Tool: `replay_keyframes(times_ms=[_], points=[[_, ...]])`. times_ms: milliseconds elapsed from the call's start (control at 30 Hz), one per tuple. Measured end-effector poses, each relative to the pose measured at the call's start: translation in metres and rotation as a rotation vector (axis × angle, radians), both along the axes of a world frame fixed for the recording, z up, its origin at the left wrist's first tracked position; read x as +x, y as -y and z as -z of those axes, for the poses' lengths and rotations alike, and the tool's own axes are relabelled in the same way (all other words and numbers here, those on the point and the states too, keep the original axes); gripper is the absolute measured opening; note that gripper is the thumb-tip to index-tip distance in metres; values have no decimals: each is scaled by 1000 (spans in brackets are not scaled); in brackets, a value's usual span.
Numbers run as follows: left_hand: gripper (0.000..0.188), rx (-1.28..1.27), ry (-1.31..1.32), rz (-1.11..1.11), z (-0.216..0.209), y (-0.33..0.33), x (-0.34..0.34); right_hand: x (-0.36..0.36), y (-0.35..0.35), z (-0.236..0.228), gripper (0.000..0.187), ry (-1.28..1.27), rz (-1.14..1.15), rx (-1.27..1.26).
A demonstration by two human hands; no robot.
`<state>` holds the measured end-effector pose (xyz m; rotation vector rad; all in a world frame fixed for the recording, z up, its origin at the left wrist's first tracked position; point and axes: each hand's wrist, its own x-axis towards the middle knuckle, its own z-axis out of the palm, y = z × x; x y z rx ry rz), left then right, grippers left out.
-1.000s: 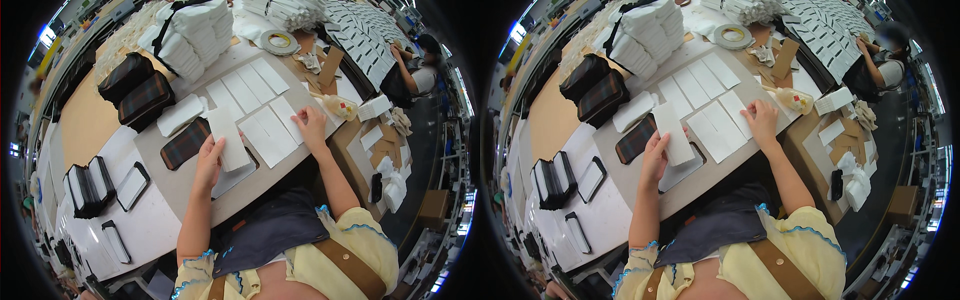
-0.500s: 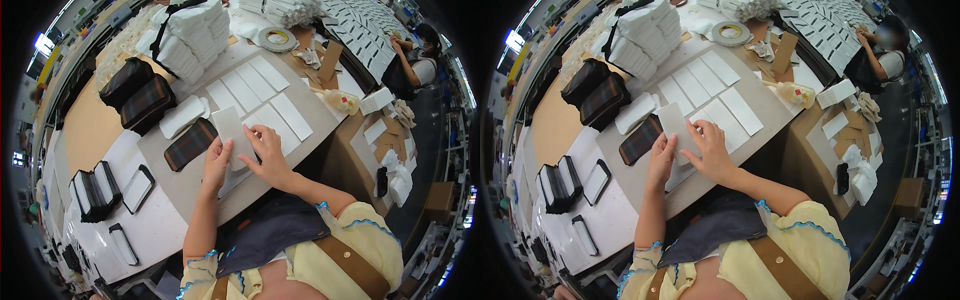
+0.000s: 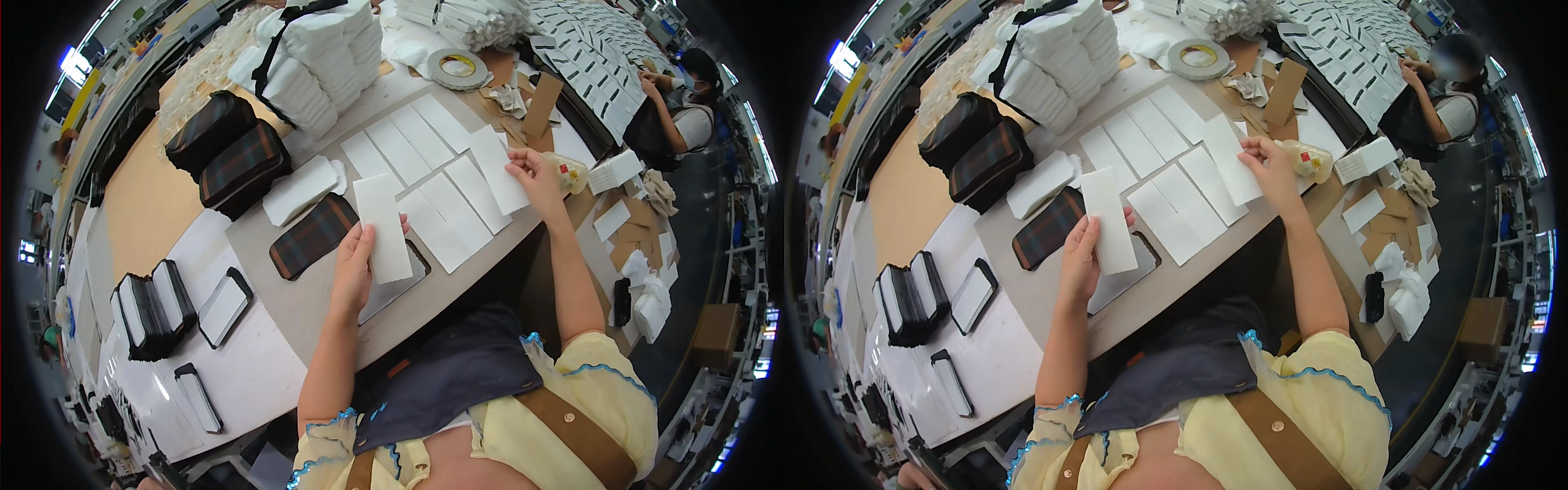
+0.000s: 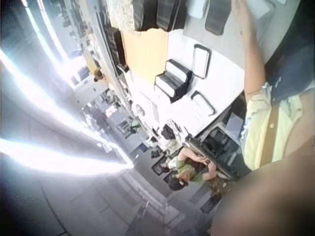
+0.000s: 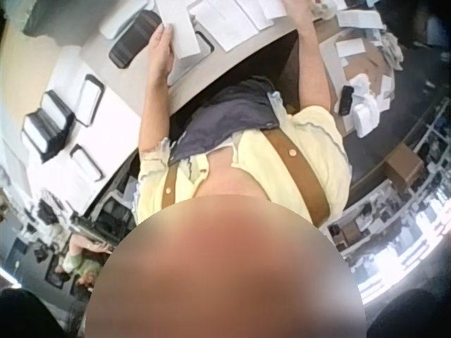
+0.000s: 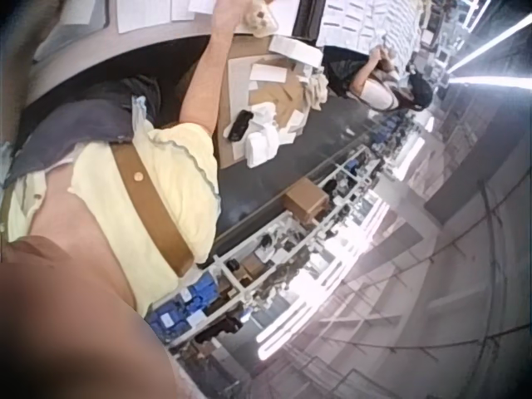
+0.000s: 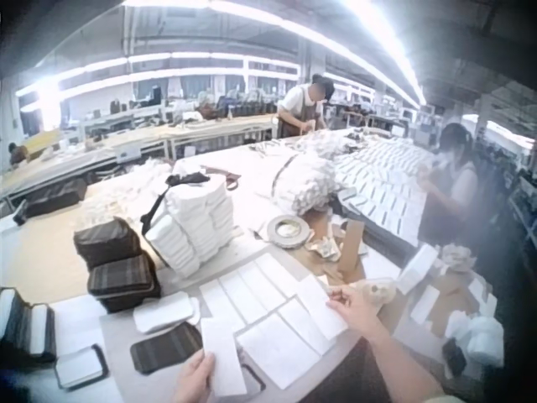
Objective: Applying adhesive and attaching lining material to phone case components in a workshop setting.
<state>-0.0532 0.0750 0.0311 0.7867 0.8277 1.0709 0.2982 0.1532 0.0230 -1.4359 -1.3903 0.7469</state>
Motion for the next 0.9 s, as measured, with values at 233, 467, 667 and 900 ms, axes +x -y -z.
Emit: replay_keyframes(times_ms=[233,467,667,900], points=[[45,7,-14,-3,1,-1,-3,24,-7,18,21,290,-63,-120],[45,-39,-51,-17,1,1,1,-9,9,15,25,842,142,197],[46,45,-65,-30,-5,8,15,-82,73,-16,33,113,-251,-17],[52,288,-234,-29,-15,37,61,-103,105,-35,23,-93,-301,7]])
